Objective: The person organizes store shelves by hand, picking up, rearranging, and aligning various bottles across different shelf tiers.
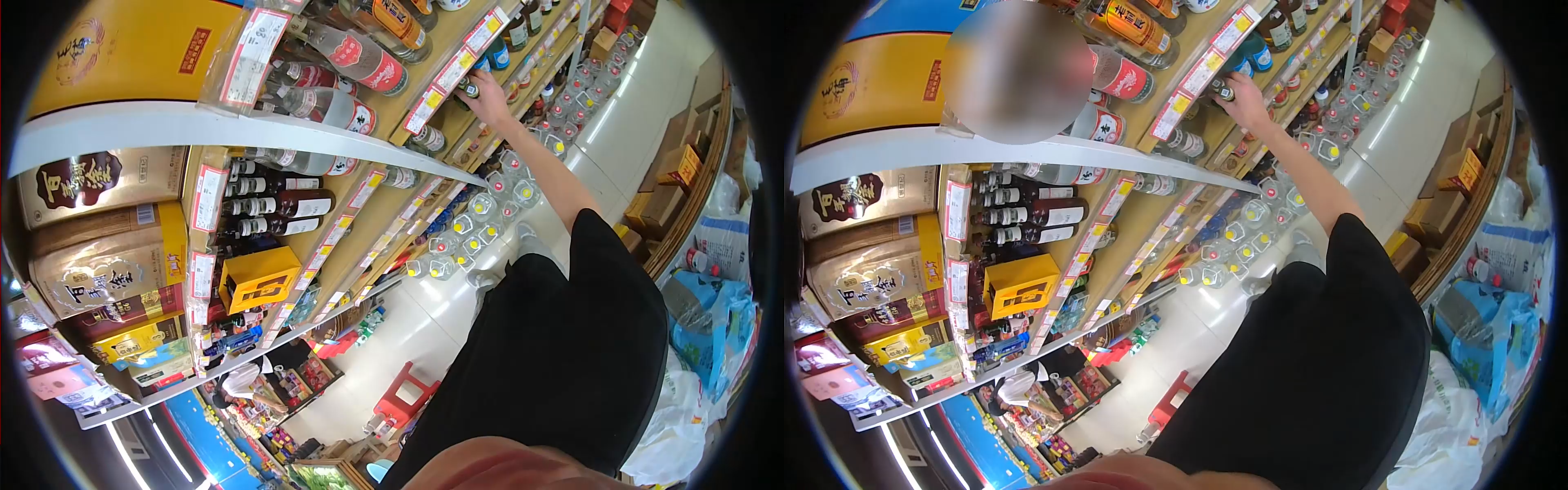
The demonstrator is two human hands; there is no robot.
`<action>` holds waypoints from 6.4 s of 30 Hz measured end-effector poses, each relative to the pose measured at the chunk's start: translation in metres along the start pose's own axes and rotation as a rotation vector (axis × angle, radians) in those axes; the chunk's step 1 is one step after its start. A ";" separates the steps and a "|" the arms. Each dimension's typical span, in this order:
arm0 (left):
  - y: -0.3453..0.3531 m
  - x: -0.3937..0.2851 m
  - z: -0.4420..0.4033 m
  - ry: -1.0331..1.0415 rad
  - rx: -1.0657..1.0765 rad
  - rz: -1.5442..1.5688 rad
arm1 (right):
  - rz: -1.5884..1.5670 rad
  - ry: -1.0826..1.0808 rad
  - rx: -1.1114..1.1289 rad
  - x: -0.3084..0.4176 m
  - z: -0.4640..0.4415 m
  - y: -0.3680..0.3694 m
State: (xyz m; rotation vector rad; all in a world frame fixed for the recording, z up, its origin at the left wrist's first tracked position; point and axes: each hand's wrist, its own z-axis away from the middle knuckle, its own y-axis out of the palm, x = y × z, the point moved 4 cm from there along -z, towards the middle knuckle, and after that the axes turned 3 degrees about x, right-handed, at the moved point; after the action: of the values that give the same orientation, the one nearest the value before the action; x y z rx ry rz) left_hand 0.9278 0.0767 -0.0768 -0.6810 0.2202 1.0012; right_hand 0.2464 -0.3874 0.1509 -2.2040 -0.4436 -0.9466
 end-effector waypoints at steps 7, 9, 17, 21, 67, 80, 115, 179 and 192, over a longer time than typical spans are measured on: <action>-0.002 -0.007 0.015 -0.037 -0.069 0.006 | 0.016 0.022 0.005 -0.021 -0.016 0.027; -0.002 -0.009 0.016 -0.039 -0.080 0.006 | 0.012 0.029 -0.042 -0.015 -0.018 0.024; 0.000 -0.007 0.010 -0.033 -0.093 0.007 | 0.046 0.071 -0.133 -0.003 -0.017 0.030; -0.004 -0.005 0.002 -0.021 -0.080 0.013 | -0.030 0.119 -0.112 -0.004 -0.014 0.030; 0.090 0.048 0.015 0.302 -0.055 -0.045 | 0.314 0.131 -0.060 -0.018 0.048 0.024; 0.124 0.006 0.062 -0.118 -0.113 0.397 | 0.375 0.155 0.047 -0.020 0.039 0.028; -0.047 0.016 0.012 -0.185 -0.616 0.290 | 0.025 0.840 1.146 -0.175 0.459 0.132; -0.556 -0.233 -0.192 0.476 -1.202 0.784 | 0.276 -0.356 0.797 0.707 0.423 0.510; -0.541 -0.220 -0.159 0.834 -1.308 0.739 | 0.247 -0.643 0.741 0.651 0.431 0.511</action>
State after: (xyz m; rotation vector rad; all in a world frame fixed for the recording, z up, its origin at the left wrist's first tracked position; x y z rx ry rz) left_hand 1.2809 -0.3676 0.1329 -2.3401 0.5750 1.4720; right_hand 1.1784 -0.4173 0.1810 -1.7501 -0.6611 0.1017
